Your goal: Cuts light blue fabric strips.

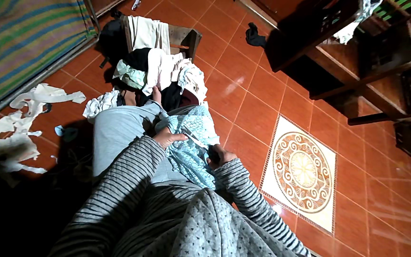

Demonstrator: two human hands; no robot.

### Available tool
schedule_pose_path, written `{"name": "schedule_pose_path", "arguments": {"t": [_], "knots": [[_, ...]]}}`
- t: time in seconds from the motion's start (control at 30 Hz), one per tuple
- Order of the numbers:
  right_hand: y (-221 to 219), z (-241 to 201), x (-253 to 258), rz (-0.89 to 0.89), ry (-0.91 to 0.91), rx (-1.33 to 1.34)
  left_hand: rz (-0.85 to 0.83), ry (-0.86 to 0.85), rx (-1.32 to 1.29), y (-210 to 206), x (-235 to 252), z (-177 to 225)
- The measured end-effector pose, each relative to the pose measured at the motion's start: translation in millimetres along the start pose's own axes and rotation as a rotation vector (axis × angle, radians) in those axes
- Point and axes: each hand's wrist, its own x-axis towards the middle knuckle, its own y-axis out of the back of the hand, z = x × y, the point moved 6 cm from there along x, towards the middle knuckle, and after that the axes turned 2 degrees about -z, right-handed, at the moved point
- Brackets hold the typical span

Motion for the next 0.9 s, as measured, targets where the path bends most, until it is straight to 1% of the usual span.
{"name": "schedule_pose_path", "arguments": {"t": [0.2,0.37,0.43,0.5,0.57,0.63,0.7,0.77,0.9], "knots": [[-1,-1,1,-0.009,-0.002,-0.008,-0.011,-0.039,-0.003,1,1,0],[-1,0,3,-0.001,-0.027,0.003,0.016,0.008,-0.009,-2,-3,2],[-2,10,4,0.073,0.017,0.107,0.047,-0.02,-0.056,0,-6,5],[-3,21,3,0.178,0.064,0.271,0.126,-0.044,-0.199,5,-7,5],[-3,28,0,0.263,0.096,0.438,0.209,-0.016,-0.29,12,-6,3],[1,35,-1,0.309,0.047,0.515,0.272,0.076,-0.244,17,-1,-4],[3,45,5,0.339,-0.013,0.535,0.3,0.166,-0.106,19,4,-14],[1,55,17,0.337,-0.044,0.55,0.228,0.201,0.01,17,8,-21],[8,55,37,0.289,-0.017,0.565,0.046,0.193,0.132,7,0,-8]]}}
